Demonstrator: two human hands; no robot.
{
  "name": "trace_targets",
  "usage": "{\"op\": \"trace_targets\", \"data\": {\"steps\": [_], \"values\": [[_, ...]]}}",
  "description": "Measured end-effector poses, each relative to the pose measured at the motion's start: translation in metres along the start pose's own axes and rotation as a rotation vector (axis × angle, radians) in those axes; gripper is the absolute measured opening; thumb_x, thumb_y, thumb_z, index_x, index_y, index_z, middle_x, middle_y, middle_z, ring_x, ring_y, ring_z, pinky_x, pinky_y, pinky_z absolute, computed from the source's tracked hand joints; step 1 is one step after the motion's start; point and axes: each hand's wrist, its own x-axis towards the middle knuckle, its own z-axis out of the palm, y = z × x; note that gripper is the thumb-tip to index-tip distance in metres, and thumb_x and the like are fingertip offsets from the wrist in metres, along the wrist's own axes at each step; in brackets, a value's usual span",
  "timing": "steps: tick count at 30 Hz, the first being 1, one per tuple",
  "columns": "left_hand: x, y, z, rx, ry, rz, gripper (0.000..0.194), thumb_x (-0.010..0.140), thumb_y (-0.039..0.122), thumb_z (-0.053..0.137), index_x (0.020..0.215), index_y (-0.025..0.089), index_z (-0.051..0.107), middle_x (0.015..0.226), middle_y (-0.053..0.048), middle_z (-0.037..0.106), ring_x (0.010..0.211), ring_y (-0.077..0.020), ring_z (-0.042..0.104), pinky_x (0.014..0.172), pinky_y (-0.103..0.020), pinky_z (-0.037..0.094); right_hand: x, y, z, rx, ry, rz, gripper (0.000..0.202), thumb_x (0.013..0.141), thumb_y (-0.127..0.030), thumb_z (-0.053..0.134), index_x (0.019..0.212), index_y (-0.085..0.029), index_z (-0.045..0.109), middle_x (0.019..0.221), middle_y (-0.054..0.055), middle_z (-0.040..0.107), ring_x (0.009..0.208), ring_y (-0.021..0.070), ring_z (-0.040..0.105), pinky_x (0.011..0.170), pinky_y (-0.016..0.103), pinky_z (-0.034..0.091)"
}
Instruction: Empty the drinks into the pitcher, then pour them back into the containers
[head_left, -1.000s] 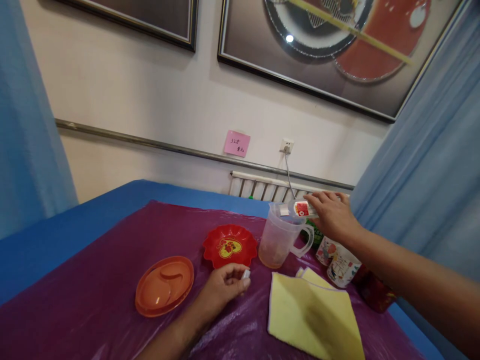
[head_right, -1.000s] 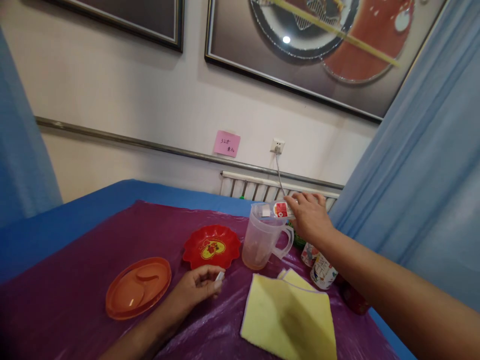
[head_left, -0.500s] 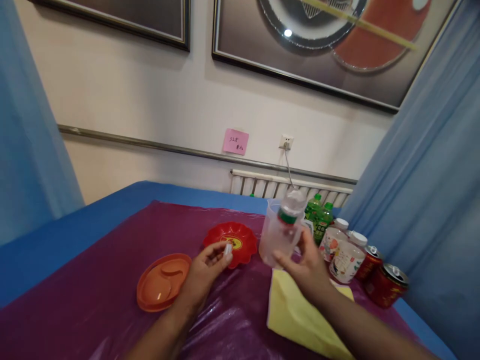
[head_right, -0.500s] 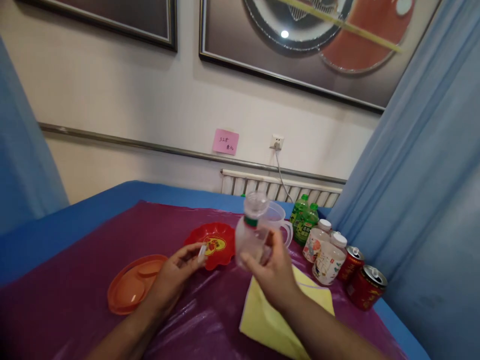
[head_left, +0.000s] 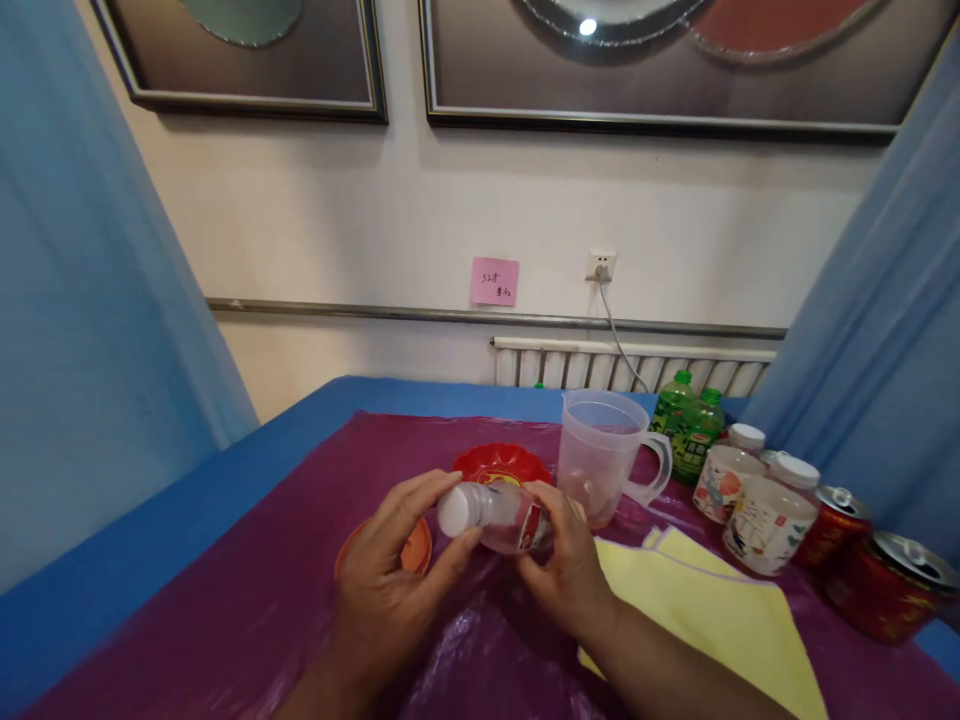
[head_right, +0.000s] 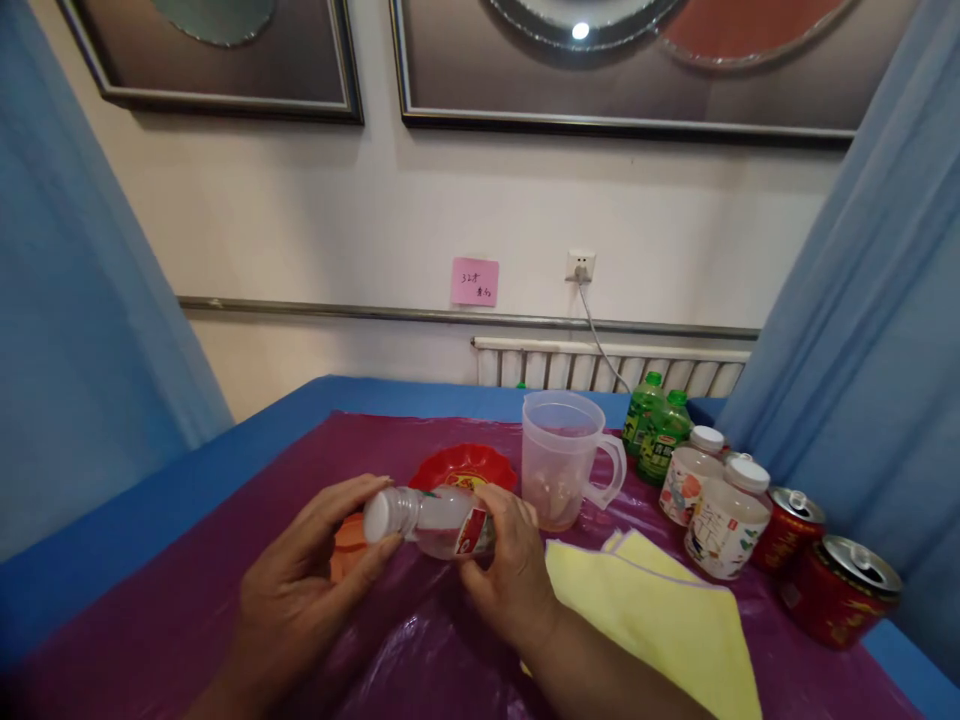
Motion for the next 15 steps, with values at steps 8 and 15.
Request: {"op": "trace_targets", "data": {"steps": [8,15], "values": [[0.009,0.008,-0.013,0.242,-0.167,0.092,0.035,0.077,0.038,0.079,0.111,0.029,0.077,0.105,-0.005,0.076,0.094,-0.0239,0.07,0.089,-0.036,0.057,0.002,0.007,-0.01,-0.092,0.059,-0.095,0.072,0.077,-0.012,0.061,0.142,-0.03,0.036,0.13,0.012,0.06,0.122,0.033,0.057,0.099,0.055,0.045],[0.023,0.014,-0.028,0.224,-0.434,0.266,0.041,0.088,0.025,0.069,0.129,0.032,0.066,0.119,-0.004,0.074,0.112,-0.0239,0.067,0.098,-0.039,0.054,0.003,0.011,-0.011,-0.058,0.044,-0.145,0.064,0.078,-0.015,0.062,0.139,-0.023,0.041,0.126,0.012,0.064,0.116,0.0288,0.061,0.098,0.05,0.046]]}}
